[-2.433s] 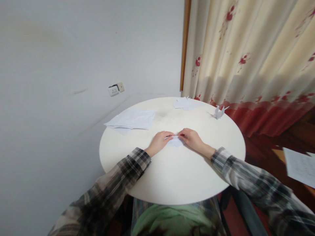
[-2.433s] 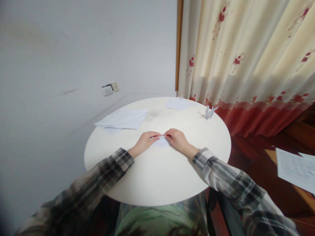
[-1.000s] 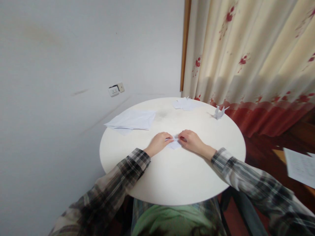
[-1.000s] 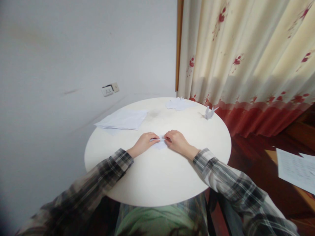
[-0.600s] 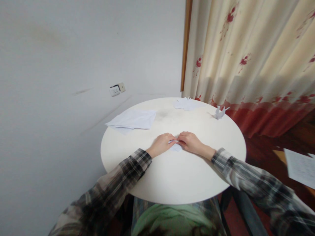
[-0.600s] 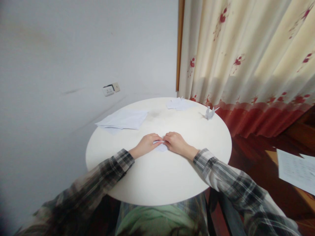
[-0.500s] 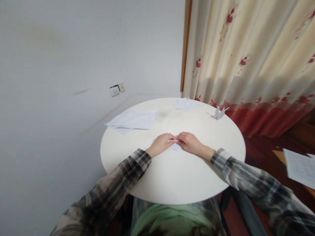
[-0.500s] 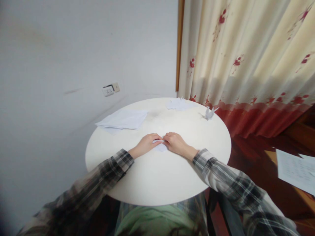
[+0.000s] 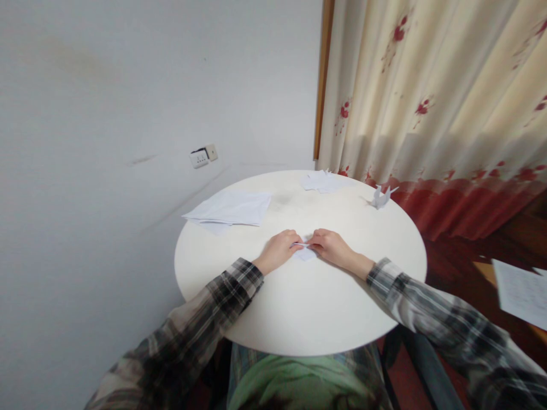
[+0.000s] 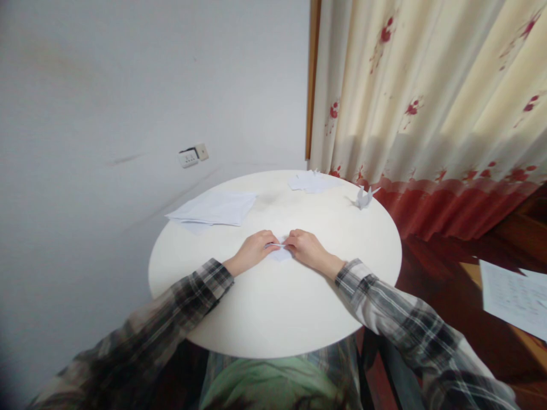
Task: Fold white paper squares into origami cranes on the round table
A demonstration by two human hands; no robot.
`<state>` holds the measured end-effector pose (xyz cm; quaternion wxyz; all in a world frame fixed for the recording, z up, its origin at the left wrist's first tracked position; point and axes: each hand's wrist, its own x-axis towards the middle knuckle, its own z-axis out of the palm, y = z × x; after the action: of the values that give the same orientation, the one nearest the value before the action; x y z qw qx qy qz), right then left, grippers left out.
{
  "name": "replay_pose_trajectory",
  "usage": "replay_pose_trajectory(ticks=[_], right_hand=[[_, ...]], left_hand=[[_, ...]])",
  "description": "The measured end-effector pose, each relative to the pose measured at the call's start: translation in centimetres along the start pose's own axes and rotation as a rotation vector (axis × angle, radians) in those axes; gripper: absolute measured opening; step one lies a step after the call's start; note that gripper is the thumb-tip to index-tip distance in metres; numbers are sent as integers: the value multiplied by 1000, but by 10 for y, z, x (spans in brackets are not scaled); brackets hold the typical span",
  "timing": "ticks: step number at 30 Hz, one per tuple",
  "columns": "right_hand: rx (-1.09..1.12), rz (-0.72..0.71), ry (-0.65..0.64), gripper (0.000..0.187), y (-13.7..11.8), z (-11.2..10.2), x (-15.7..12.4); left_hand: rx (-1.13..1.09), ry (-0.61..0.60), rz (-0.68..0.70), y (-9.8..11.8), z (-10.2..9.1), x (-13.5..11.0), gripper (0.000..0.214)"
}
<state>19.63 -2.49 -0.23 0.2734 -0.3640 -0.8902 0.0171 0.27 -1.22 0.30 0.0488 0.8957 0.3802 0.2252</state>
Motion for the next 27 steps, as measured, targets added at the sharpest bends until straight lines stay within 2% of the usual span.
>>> replay_pose_trajectory(ticks=[3,6,8,10,12,15,18,22,27], right_hand=[[59,39,183,18,-1,-7,1],[84,170,537,23,0,-16,1],[98,250,716,24,2,-19,-1],[129,279,761,22,5,-18,-2],[164,266,708,20,9,-14,-4],[185,228,623,18,12,-9,-5],[183,214,597,19,13,-7,-4],[156,220,568,23,13,-7,-4],[80,171,461,33,12,-7,-1]], left_hand=[[-47,109,-23,-1,-3,0,16],[-156,271,-99,-3,-7,3,15],[-288,390,-190,-6,-9,6,15],[-484,502,-308,-9,-9,10,17],[-745,561,-407,-11,-6,13,21],[-1071,480,-493,-12,0,13,33],[-1236,269,-578,-10,3,8,40],[-1224,57,-533,-6,5,4,37],[-1024,-36,-415,-3,5,7,22]])
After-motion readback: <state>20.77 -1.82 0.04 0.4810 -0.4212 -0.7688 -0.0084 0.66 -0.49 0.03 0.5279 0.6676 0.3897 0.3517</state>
